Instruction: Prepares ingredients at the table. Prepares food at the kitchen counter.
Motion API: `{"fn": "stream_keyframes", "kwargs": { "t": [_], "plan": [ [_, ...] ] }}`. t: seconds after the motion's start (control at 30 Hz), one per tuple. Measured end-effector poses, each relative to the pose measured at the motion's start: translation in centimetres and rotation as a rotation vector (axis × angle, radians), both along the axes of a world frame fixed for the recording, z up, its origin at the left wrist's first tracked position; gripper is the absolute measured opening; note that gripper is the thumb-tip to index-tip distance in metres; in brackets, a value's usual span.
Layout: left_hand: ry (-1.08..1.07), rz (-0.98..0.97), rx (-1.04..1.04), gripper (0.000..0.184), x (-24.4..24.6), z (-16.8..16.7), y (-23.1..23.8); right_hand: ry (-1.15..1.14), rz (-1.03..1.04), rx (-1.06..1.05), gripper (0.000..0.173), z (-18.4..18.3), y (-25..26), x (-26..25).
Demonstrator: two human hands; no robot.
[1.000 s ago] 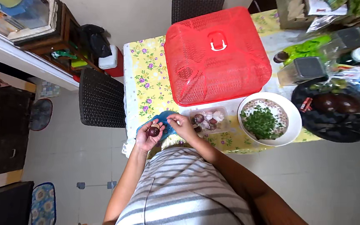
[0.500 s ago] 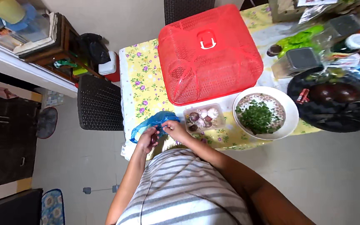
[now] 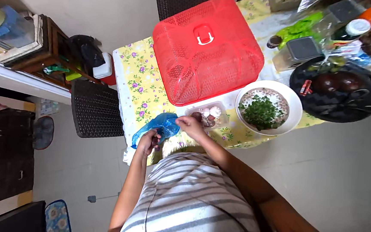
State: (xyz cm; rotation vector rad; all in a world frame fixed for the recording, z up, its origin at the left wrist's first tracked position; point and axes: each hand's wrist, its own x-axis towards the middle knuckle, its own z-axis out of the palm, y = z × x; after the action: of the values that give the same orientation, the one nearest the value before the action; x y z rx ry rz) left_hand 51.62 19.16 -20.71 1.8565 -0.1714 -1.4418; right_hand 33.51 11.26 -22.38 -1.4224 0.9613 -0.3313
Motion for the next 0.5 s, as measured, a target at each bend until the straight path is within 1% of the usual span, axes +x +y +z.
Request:
{"fn": "stream_keyframes", "kwargs": {
  "t": [0.07,0.17,0.23,0.3,0.4,0.47,0.5],
  "plan": [
    [-0.025,-0.019,-0.006,0.021,0.3,0.4,0.1,0.035,-0.130,-0.047,0.031,-0.8,-1.1,-1.3],
    [-0.054,-0.035,-0.025,0.020,0.6,0.7,0.4,0.202,-0.209,-0.086,0.031,-1.6,-2.8,-3.7],
    [-0.109,-0.096,-0.026,0.026,0.8,0.8,0.7,0.297,-0.233,-0.089,0.033,-1.8,-3.6,-5.1],
    [-0.235,-0.224,-0.023,0.032,1.0,1.2,1.2,0.350,-0.275,-0.109,0.034,-1.7,-3.8,-5.9],
    [-0.481,-0.400,-0.129,0.027,1.5,1.8,2.3,0.325,-0.300,-0.187,0.029,-1.1,-3.0,-5.6],
    [-0.647,-0.478,-0.197,0.028,1.8,2.3,3.2,0.298,-0.223,-0.230,0.034,-0.7,-2.1,-4.4],
    [-0.729,-0.485,-0.219,0.028,1.8,2.6,3.6,0.311,-0.170,-0.221,0.040,-0.5,-1.7,-3.6]
  ]
}}
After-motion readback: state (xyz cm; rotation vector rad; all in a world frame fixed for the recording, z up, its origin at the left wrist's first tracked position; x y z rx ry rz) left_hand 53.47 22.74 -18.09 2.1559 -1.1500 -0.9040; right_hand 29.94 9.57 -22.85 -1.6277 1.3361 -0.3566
